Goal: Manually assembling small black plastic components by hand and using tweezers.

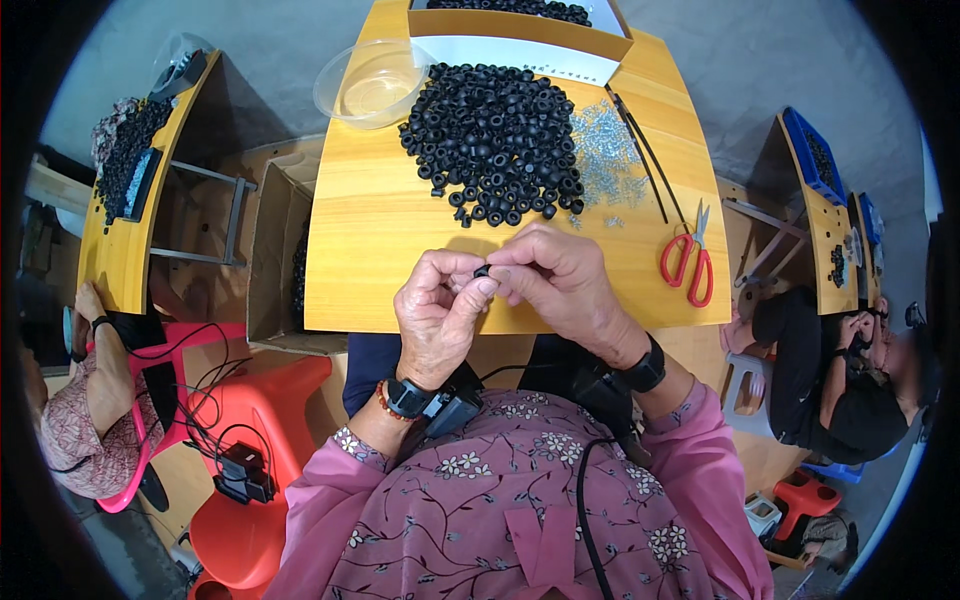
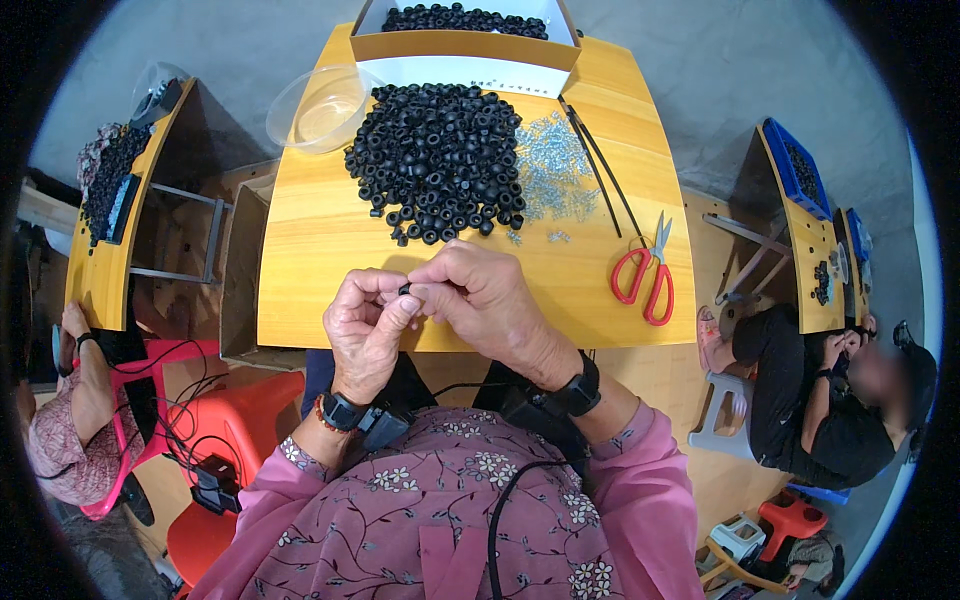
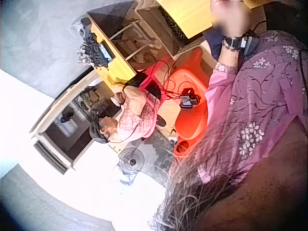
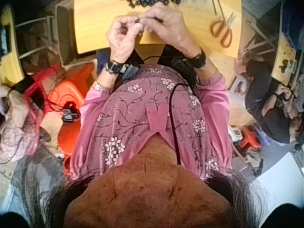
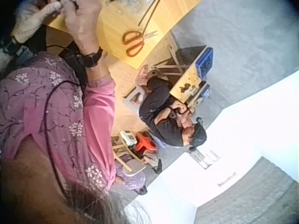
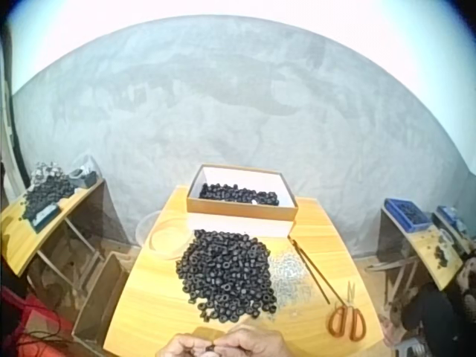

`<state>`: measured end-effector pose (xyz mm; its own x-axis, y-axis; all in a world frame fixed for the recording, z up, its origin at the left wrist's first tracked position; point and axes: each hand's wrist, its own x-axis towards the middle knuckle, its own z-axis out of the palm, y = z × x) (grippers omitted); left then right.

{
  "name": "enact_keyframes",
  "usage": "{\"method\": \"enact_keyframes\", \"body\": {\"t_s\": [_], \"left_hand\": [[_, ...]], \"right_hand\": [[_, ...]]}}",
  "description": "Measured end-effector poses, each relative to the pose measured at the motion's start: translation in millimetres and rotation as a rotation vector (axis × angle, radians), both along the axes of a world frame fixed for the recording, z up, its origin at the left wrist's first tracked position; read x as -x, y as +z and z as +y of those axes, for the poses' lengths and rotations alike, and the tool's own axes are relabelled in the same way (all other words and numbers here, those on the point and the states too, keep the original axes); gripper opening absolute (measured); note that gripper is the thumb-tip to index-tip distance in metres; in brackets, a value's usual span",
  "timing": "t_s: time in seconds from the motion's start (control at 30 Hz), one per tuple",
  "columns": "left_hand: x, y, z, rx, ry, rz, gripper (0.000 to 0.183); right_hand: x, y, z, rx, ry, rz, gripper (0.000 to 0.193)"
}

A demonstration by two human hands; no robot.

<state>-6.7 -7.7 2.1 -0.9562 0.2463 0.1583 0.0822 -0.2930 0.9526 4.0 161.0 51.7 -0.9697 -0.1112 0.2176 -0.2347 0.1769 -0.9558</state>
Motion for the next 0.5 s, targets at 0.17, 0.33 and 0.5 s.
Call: {"method": "enact_keyframes", "body": {"t_s": [0.17,0.33,0.5], "left_hand": [[1,2,-2,-0.055,-0.044,-0.009,0.016],[7,8,-4,-0.095,-0.074,-0.1,0.018],[12,7,-7,-0.13,-0.144,-0.202,0.018]], "right_hand": [[-4,-8,-1,0.156,0.004,-0.119,0.008],[-7,-5,1,0.009,0.001,0.028,0.013],[-5,-11,5,-0.096,-0.028,0.131,0.022]]}}
